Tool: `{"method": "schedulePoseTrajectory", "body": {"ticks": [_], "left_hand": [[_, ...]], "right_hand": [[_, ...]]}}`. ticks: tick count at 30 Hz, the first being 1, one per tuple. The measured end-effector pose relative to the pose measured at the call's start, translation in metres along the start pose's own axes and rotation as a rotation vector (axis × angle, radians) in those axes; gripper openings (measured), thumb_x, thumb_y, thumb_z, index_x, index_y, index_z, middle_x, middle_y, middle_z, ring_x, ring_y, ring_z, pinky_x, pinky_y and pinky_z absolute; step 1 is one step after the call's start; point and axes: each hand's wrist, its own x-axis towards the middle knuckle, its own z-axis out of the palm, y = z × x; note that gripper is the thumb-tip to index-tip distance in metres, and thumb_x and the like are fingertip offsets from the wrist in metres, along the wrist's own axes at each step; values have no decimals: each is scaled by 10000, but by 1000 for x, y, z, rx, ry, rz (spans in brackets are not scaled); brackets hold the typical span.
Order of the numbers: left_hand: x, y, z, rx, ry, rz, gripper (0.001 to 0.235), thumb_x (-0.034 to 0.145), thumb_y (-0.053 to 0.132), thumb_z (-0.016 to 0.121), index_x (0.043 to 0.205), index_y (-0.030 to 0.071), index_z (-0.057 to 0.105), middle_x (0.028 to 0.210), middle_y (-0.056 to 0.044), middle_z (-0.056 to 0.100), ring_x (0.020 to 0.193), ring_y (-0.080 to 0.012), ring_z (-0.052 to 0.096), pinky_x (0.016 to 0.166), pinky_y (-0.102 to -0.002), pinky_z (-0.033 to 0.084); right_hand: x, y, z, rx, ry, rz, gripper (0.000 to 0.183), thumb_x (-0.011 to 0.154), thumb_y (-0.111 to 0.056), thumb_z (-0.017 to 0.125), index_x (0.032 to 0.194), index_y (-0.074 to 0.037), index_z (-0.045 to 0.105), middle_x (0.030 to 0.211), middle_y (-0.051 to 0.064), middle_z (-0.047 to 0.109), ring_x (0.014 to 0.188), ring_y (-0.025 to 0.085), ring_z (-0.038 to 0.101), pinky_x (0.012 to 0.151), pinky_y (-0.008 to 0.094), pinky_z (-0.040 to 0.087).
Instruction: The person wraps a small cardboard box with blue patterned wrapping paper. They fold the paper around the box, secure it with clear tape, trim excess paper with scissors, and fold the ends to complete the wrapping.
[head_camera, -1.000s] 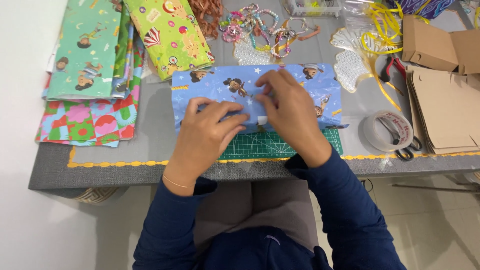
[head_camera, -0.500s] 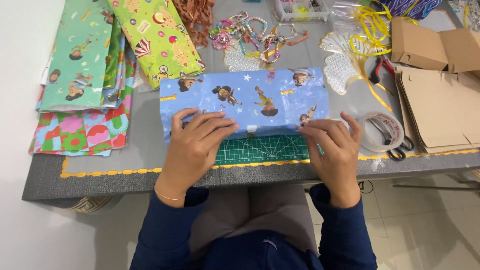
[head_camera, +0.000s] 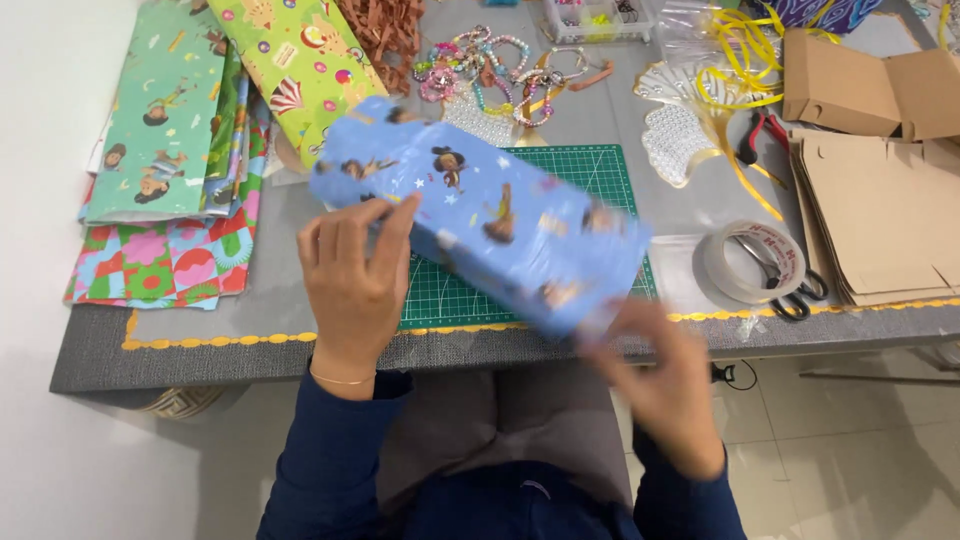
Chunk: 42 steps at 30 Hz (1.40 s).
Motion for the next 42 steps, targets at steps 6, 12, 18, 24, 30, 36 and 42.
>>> {"method": "schedulePoseTrajectory", "body": {"ticks": [6,12,18,24,30,36,42], "left_hand": [[-9,8,-11,-256,-96,-283,272,1081,82,678,1341,50,608,919,-2,667,737,-164,621,769,-358,501],[-28,41,-40,-579,-444,-478,595,907,41,677,1461,-4,467,1150,-234,701,1057,-390,706,1016,-578,426],[-17,56,-49,-745,-554,-347,817,928,-12,619,1608,-67,169,1518,-408,363,1391,-579,389,1123,-677,313],[-24,52,-15,-719,-415,-335,738,987,-89,524,1628,-22,163,1622,-325,285,1486,-515,308,1208,-586,274],[-25,48,-16,-824,-431,-407,659,1025,-43,467,1616,1,179,1594,-274,312,1481,-470,355,1215,-577,289],[-28,47,-19,-833,-410,-391,679,989,9,555,1592,5,242,1591,-267,309,1480,-486,345,1191,-583,321],[-30,43,-25,-890,-427,-331,647,996,-3,539,1576,20,253,1636,-223,284,1561,-400,292,1256,-513,352]], "right_hand": [[-8,-27,-29,291,-328,-434,215,896,-345,717,903,-135,762,873,-23,827,682,138,801,644,271,626],[39,8,-15,267,107,-15,354,1100,-208,435,1269,-1,667,1231,196,703,1180,330,648,1053,492,494],[54,11,0,459,-289,107,724,1047,-535,201,1523,-63,476,1337,309,637,1297,481,568,1069,638,419],[32,35,-40,142,-61,-46,358,948,-222,696,1227,1,677,1220,196,683,1177,362,632,967,483,520],[14,40,-48,-143,-314,17,323,761,-217,866,1066,-134,801,1151,149,693,1007,365,639,858,488,525],[18,43,-45,37,-341,10,32,808,-75,805,839,-81,807,806,125,760,723,290,720,698,414,577],[34,29,-81,247,-270,-72,118,919,-118,687,813,-68,676,754,59,755,739,147,717,736,251,542]]}}
